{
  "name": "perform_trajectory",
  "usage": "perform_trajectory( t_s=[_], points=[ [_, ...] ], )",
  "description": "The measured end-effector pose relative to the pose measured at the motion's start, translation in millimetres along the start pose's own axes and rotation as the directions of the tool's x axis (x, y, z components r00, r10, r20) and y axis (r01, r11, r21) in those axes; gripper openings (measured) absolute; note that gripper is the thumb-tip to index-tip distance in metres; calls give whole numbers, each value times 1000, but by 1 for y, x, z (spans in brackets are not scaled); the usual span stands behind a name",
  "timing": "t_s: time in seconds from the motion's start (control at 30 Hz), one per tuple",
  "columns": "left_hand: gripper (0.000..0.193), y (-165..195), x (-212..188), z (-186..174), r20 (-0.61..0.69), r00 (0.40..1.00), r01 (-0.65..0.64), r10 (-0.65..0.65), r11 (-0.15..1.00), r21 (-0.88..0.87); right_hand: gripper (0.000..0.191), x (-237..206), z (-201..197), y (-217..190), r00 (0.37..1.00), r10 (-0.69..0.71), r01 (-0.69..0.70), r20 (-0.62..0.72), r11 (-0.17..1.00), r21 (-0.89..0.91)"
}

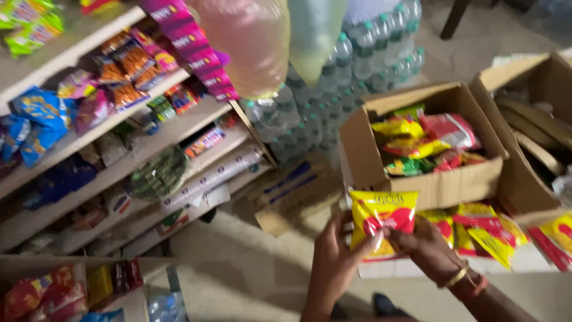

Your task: The person takes snack packets out of cardboard boxes on a table and places them onto the shelves of a small shop, arranging packets among the other stocked items. They repeatedly pick packets one at a time from the boxes and slot them into different shelf rows.

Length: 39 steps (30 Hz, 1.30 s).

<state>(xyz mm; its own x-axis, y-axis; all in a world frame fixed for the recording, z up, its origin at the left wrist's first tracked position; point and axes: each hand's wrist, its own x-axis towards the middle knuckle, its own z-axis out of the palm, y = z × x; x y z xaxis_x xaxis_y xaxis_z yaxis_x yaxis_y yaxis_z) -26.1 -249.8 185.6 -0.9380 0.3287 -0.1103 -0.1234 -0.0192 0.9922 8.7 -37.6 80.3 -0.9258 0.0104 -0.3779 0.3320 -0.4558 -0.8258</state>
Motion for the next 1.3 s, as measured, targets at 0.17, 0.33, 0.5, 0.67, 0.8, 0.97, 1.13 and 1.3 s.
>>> perform_trajectory(
  t_s=[0.17,0.33,0.5,0.67,0.8,0.97,1.13,1.3],
  points=[
    [39,-13,4,-53,26,999,48,-46,996,-78,58,22,44,1,1000,21,-20,3,978,-206],
    [37,-15,17,-134,-47,998,30,-41,974,-223,61,40,139,-4,996,-82,83,17,921,-381],
    [31,-20,25,-233,-89,996,-23,-3,957,-290,47,64,240,16,996,-49,-2,-76,826,-563],
    [28,-30,23,-307,-218,976,-102,14,912,-397,44,93,304,48,999,1,-14,-32,911,-412],
    [27,-16,22,-371,-413,908,-137,77,984,-117,44,112,343,70,998,40,-24,48,951,-309],
    [26,12,23,-415,-491,859,-248,145,957,-151,44,129,385,89,974,6,-26,227,996,82],
    [27,11,34,-431,-607,794,-267,33,916,-300,44,145,402,99,973,7,-38,231,990,134],
    [31,-4,60,-434,-602,798,-221,13,936,-273,45,158,396,94,982,-15,-24,191,980,198]
  ],
)
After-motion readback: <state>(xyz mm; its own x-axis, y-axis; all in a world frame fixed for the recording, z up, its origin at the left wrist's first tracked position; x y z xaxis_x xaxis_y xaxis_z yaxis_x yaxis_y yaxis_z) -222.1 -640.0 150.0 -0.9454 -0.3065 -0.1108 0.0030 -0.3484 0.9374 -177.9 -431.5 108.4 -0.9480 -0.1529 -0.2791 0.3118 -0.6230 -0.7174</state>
